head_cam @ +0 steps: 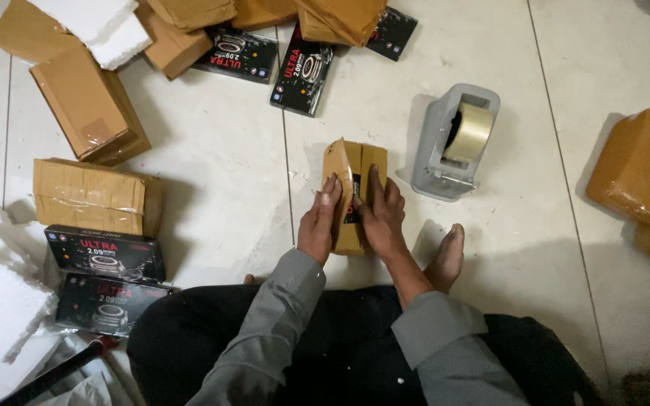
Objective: The person places a white foam insert into a cardboard box, then inserts a product box containing an orange wristband and a small device. The person closes the box flaps and seals the package using a tape dispenser.
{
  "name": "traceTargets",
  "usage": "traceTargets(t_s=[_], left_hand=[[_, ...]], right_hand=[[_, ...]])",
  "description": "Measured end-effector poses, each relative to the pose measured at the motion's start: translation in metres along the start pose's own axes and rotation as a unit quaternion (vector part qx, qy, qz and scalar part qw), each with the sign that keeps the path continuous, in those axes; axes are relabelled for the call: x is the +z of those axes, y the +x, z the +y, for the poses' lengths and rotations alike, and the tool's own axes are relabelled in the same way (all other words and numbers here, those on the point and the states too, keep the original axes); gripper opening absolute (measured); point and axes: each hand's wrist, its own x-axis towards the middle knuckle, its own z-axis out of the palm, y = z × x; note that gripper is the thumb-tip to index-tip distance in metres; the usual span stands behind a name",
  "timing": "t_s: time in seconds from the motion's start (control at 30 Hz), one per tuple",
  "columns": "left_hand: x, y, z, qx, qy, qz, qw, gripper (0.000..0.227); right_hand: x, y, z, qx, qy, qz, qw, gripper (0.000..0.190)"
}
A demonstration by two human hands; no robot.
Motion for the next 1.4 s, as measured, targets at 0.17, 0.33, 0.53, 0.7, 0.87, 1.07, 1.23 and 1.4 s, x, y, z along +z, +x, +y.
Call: traceTargets(t_s=[0.17,0.33,0.53,0.7,0.87,1.07,1.23,1.4], left_hand=[[0.008,0.013,-0.017,-0.047,0.047,0.071,0.995,0.057],[0.011,0.015,-0.036,-0.027,0.256,0.071,0.964,0.068],[0.004,0.028,-0.039,-0.010,0.234,0.052,0.971,0.064],[0.014,0.028,-0.022,-0.071,0.194,0.049,0.977,0.067],[0.020,0.031,-0.011,-0.053,0.274,0.044,0.959,0.061],[0.026,0.033,0.002,-0.079,0.361,0.033,0.929,0.081],[0.030,0.029,0.009,-0.095,0.266,0.089,0.955,0.092],[0.032,0.032,-0.005,-0.073,0.239,0.125,0.960,0.069]], right_hand=[[0.002,-0.003,-0.011,-0.056,-0.073,0.045,0.995,0.078],[0.000,-0.011,-0.030,-0.058,-0.119,0.030,0.991,0.077],[-0.003,-0.012,-0.034,-0.065,-0.125,0.026,0.990,0.081],[-0.001,-0.010,-0.028,-0.086,-0.105,0.026,0.990,0.081],[0.002,-0.008,-0.020,-0.078,-0.101,0.022,0.992,0.079],[-0.003,-0.010,-0.007,-0.079,0.013,0.019,0.997,0.070],[0.003,-0.011,-0.002,-0.037,0.056,0.010,0.998,0.073],[0.001,-0.009,0.004,-0.060,0.106,0.034,0.992,0.075]])
